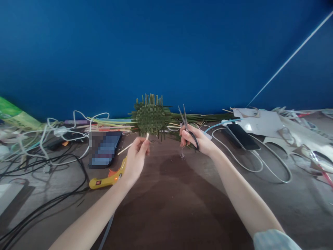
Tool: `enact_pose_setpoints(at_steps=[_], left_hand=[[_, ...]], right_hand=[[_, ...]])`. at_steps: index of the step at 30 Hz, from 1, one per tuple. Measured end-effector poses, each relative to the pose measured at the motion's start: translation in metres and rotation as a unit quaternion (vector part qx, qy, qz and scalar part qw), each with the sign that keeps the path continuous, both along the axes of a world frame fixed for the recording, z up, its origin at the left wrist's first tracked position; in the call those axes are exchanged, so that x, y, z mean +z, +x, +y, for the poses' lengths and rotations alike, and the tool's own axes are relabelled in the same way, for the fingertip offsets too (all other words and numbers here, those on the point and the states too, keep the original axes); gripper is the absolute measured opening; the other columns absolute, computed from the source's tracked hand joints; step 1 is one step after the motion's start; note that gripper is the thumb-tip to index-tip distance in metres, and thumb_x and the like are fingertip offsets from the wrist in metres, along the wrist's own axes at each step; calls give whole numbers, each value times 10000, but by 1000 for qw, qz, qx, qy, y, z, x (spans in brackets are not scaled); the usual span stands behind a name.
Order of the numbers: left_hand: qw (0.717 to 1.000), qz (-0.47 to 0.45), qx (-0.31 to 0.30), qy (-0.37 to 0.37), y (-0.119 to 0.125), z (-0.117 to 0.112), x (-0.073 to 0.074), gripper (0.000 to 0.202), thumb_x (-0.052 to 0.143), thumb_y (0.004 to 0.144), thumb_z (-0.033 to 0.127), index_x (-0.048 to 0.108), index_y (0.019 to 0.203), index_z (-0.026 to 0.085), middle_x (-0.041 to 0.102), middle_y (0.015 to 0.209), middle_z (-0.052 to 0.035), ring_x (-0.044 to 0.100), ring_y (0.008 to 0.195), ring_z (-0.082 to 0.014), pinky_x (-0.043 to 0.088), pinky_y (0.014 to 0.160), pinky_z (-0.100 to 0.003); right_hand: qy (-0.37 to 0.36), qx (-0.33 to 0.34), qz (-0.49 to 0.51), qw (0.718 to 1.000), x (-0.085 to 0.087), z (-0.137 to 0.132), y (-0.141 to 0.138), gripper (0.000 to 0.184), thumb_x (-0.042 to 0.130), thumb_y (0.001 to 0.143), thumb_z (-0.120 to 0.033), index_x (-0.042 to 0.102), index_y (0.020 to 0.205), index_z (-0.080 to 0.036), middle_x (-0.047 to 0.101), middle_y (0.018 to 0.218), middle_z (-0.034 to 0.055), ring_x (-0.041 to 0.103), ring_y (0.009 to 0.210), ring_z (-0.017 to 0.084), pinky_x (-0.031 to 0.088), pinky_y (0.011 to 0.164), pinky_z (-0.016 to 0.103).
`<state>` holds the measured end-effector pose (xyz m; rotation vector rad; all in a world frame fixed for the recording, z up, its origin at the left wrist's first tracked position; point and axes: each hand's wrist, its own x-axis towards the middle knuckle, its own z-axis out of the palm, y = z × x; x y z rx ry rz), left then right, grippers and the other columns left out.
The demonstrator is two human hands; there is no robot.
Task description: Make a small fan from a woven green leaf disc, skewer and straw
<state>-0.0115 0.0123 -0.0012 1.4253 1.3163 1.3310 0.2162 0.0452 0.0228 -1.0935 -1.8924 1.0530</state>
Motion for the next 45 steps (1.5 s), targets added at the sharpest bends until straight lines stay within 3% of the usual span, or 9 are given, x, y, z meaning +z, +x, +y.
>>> enact_pose_setpoints(at_steps=[9, 20, 28, 35, 45], left_hand=[[998, -44, -21, -29, 5, -2, -1, 211, 482, 839, 369, 478, 739, 183, 429, 539, 71, 411, 428, -61, 329, 425, -182], [997, -42, -39, -59, 11, -10, -1, 226, 485, 837, 391, 468, 743, 186, 426, 480, 82, 388, 369, -42, 285, 362, -149], [994, -70, -59, -56, 16, -12, -1, 246, 495, 834, 387, 462, 720, 171, 452, 526, 76, 396, 345, -18, 283, 332, -132], [994, -70, -73, -52, 18, -15, -2, 259, 470, 860, 378, 446, 704, 173, 480, 527, 71, 411, 335, -18, 302, 325, -131], [995, -53, -62, -48, 18, -19, -2, 265, 455, 877, 362, 434, 684, 180, 474, 477, 74, 415, 335, -28, 316, 343, -145]], right_hand=[[-39, 43, 20, 998, 6, -9, -11, 391, 471, 791, -587, 425, 839, -201, 535, 691, -3, 574, 668, 149, 451, 643, 278], [-41, 65, 6, 997, 0, -12, -23, 403, 452, 801, -590, 435, 842, -189, 527, 703, -3, 566, 666, 138, 468, 655, 279], [-22, 40, 38, 998, -4, -12, -28, 434, 464, 769, -624, 411, 810, -195, 522, 693, -5, 569, 615, 133, 471, 582, 264], [19, 8, 26, 999, -15, -11, -30, 361, 517, 787, -545, 423, 787, -197, 505, 609, -31, 592, 573, 141, 427, 544, 239], [24, -36, 11, 999, -15, -13, -37, 376, 528, 774, -548, 404, 709, -199, 506, 497, -42, 550, 464, 126, 393, 493, 223]])
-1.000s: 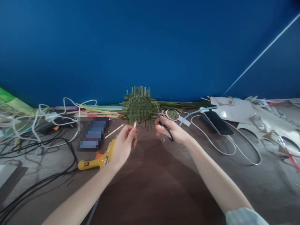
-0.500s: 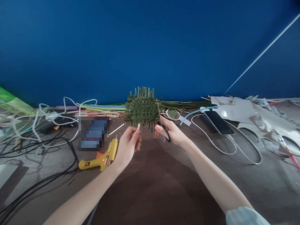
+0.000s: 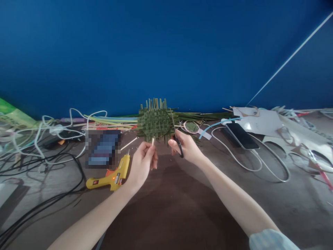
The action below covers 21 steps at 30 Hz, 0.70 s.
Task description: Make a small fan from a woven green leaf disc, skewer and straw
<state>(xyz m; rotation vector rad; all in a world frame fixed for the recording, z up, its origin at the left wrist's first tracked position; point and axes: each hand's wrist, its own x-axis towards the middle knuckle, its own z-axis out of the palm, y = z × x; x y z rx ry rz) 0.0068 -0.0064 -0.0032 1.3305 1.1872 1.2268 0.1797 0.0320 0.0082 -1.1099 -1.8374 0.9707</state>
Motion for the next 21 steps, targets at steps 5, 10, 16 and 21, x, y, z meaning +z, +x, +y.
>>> enact_pose_setpoints(at_steps=[5, 10, 16, 21], left_hand=[[1000, -12, 4, 1, -1, 1, -2, 261, 471, 869, 370, 438, 692, 181, 483, 488, 76, 417, 337, -26, 314, 343, -141], [1000, -7, 5, -4, 0, 2, -2, 266, 466, 870, 368, 438, 687, 177, 481, 490, 76, 402, 331, -20, 306, 342, -137], [1000, -3, 0, -10, 0, 4, -4, 244, 459, 871, 353, 436, 703, 177, 479, 475, 78, 397, 327, -24, 295, 344, -140], [1000, -1, -10, -8, 0, 2, -5, 251, 472, 862, 354, 435, 688, 176, 476, 489, 71, 402, 331, -26, 289, 348, -152]], right_hand=[[3, -5, -7, 1000, -5, 3, 1, 367, 535, 776, -536, 402, 712, -201, 492, 448, -57, 534, 418, 120, 385, 480, 221], [2, 18, 10, 1000, -8, 4, 4, 345, 508, 801, -526, 419, 746, -197, 513, 467, -52, 548, 441, 117, 398, 490, 215], [-16, 39, 25, 999, -3, 3, 6, 368, 454, 819, -552, 429, 751, -192, 529, 518, -37, 566, 494, 118, 430, 521, 222], [-17, 37, 24, 999, -2, 4, 8, 366, 479, 813, -540, 403, 709, -198, 519, 512, -40, 564, 489, 118, 426, 511, 223]])
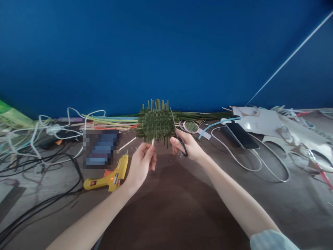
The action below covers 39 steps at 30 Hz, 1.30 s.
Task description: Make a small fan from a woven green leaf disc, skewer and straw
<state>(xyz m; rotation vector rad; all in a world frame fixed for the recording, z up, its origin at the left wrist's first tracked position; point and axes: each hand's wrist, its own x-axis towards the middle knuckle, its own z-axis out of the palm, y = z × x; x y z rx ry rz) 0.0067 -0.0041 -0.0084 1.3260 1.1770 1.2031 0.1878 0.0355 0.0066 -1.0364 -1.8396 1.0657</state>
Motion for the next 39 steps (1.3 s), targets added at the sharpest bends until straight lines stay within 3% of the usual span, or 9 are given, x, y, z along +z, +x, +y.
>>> enact_pose_setpoints(at_steps=[19, 27, 39], left_hand=[[1000, 5, 1, 5, -2, 1, 1, 268, 469, 861, 366, 428, 675, 178, 467, 520, 71, 398, 340, -23, 298, 359, -164], [999, 12, -27, -12, -4, 4, 2, 271, 465, 852, 388, 421, 679, 183, 445, 499, 76, 381, 337, -34, 277, 361, -173], [999, 46, -22, -12, -6, 5, 5, 265, 458, 844, 389, 429, 678, 184, 420, 473, 80, 345, 341, -40, 242, 361, -174]], right_hand=[[6, -27, -48, 998, 1, 3, 4, 342, 545, 786, -509, 406, 700, -209, 465, 383, -75, 483, 350, 113, 371, 431, 219], [-4, 0, -3, 1000, 1, 4, 9, 372, 533, 783, -533, 394, 687, -201, 480, 434, -63, 534, 402, 118, 394, 432, 216], [17, -5, -31, 999, 6, 5, 14, 393, 479, 799, -570, 398, 697, -199, 455, 425, -60, 474, 372, 97, 357, 409, 208]])
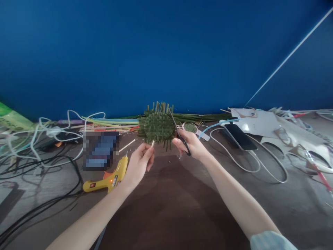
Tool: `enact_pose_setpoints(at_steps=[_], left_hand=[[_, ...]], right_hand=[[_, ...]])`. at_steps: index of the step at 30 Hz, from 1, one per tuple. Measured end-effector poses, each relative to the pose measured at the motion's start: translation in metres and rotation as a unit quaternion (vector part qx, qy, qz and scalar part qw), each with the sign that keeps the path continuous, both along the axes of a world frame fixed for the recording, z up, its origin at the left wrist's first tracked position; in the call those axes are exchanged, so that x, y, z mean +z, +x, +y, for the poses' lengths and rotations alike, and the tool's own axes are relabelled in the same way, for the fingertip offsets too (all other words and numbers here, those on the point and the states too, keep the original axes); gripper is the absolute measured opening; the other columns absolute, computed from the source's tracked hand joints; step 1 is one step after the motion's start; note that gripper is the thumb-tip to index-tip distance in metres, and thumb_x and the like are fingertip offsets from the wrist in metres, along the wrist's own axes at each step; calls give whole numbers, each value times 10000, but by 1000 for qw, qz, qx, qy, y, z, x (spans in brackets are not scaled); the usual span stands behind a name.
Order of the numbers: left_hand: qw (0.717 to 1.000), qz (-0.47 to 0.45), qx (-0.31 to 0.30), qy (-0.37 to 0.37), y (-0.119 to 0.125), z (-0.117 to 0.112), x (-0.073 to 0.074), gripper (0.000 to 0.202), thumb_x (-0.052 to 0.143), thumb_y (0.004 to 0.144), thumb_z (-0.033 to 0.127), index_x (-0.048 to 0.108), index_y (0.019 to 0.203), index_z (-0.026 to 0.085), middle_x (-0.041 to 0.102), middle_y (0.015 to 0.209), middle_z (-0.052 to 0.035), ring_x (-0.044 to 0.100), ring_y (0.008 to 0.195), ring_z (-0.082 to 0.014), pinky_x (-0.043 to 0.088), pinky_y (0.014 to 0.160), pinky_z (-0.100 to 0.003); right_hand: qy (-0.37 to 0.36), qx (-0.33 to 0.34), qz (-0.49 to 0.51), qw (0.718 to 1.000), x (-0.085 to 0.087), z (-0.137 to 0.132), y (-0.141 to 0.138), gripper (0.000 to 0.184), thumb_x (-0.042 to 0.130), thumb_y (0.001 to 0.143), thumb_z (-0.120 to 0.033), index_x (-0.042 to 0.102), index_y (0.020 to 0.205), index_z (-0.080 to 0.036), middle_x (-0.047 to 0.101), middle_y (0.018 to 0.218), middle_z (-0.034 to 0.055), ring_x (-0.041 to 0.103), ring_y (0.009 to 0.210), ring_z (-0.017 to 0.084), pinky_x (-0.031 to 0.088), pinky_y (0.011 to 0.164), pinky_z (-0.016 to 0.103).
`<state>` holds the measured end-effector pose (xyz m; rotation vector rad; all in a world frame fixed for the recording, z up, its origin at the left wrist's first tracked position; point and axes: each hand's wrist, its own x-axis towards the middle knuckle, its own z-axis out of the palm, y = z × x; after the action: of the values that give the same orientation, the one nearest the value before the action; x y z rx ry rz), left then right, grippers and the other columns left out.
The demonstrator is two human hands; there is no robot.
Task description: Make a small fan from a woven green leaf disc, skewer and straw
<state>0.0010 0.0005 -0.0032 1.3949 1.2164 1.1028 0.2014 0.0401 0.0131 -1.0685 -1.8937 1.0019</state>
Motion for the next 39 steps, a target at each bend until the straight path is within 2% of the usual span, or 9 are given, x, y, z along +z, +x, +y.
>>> enact_pose_setpoints(at_steps=[14, 22, 29, 39], left_hand=[[1000, 5, -2, -14, -3, 3, 7, 253, 479, 822, 383, 422, 671, 189, 419, 481, 78, 336, 340, -46, 239, 353, -171], [1000, 9, -10, -21, -4, 4, 7, 257, 472, 826, 384, 425, 672, 184, 422, 481, 83, 332, 344, -40, 239, 357, -162], [999, 11, -16, -28, -5, 5, 3, 258, 481, 819, 384, 426, 668, 183, 433, 487, 80, 347, 352, -42, 247, 357, -160], [999, 27, -23, -19, -6, 6, 6, 266, 458, 832, 385, 416, 673, 177, 423, 488, 87, 337, 352, -32, 250, 368, -159]], right_hand=[[-15, -23, -17, 999, 1, 2, 2, 371, 537, 774, -538, 405, 691, -201, 399, 392, -87, 427, 332, 87, 333, 379, 203], [-31, 10, 14, 999, 4, 1, 5, 371, 536, 779, -533, 394, 690, -201, 416, 404, -82, 425, 348, 84, 330, 386, 199], [-13, 4, 6, 1000, 4, 0, 5, 383, 517, 787, -545, 383, 683, -202, 424, 416, -76, 425, 359, 83, 330, 402, 201], [31, -34, -61, 997, 6, 2, 4, 435, 509, 760, -599, 371, 651, -200, 392, 393, -73, 401, 378, 84, 280, 420, 207]])
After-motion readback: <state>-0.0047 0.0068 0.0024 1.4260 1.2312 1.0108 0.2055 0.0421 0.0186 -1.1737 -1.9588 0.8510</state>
